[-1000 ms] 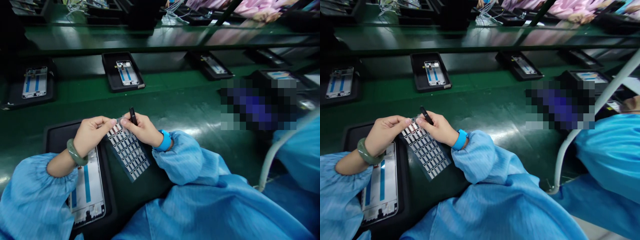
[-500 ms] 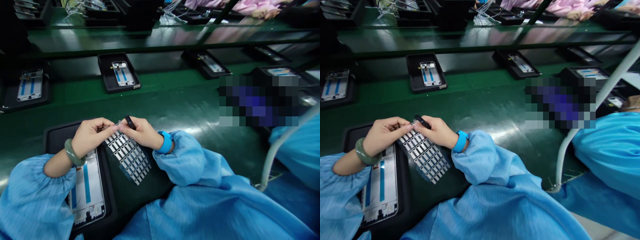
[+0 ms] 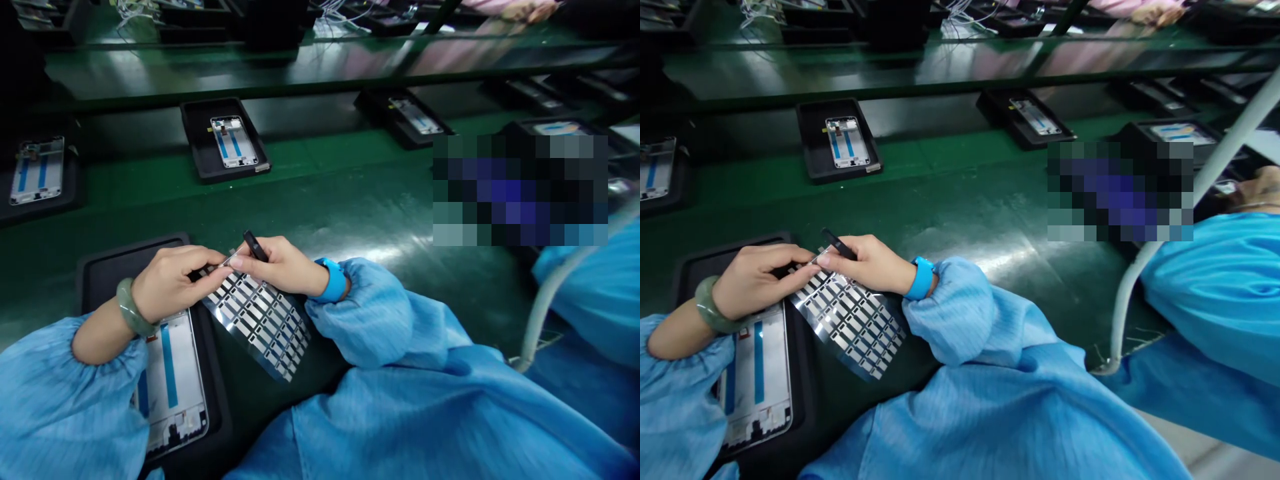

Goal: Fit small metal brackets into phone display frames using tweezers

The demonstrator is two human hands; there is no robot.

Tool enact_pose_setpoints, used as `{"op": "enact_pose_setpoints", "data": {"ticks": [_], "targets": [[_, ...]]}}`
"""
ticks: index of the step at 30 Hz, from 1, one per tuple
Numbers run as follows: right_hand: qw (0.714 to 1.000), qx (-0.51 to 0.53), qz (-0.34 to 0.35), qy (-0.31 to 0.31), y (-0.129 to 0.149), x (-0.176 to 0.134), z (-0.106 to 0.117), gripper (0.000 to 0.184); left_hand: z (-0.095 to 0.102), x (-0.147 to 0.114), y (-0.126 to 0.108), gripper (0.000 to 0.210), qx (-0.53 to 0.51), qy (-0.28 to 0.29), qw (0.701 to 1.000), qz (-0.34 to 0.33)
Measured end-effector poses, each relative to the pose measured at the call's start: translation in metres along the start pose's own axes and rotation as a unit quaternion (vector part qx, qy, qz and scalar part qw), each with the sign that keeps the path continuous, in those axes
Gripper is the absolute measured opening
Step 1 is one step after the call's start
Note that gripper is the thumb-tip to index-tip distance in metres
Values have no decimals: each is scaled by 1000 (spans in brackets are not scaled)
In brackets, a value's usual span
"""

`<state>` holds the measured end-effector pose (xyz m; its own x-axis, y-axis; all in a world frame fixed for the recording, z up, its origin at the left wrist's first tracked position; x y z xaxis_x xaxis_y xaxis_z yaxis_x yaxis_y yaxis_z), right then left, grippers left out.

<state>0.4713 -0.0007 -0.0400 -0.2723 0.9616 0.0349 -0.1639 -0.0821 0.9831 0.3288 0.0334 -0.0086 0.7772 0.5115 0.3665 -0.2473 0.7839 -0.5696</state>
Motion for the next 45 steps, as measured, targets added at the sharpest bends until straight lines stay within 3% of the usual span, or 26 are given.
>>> {"op": "enact_pose_setpoints", "data": {"ticks": [6,13,20,27,32,38,45], "targets": [[999,1,-39,13,-6,-1,0,40,-3,2,-7,16,-6,16,1000,18],[999,16,-32,23,-1,-3,1,38,-7,1,-1,27,-103,53,982,149],[999,42,0,25,6,-2,3,33,-20,-4,10,43,-306,107,894,308],[999,26,-2,-31,5,0,10,28,-18,-5,7,54,-470,75,809,345],[998,21,-4,-61,5,0,14,27,-17,-4,8,36,-456,70,827,320],[998,13,12,-65,7,1,15,28,-18,-3,14,38,-445,61,835,317],[988,-1,16,-154,6,1,26,33,4,-2,15,29,-242,-99,925,277]]}}
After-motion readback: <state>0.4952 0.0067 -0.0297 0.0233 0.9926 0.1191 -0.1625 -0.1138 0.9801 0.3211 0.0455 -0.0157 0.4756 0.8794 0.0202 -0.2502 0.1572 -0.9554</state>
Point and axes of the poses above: each hand's wrist, its own x-axis towards the middle knuckle, its own z-axis out of the back of the hand, y = z × x, the point moved 5 cm from there along x, towards the middle knuckle
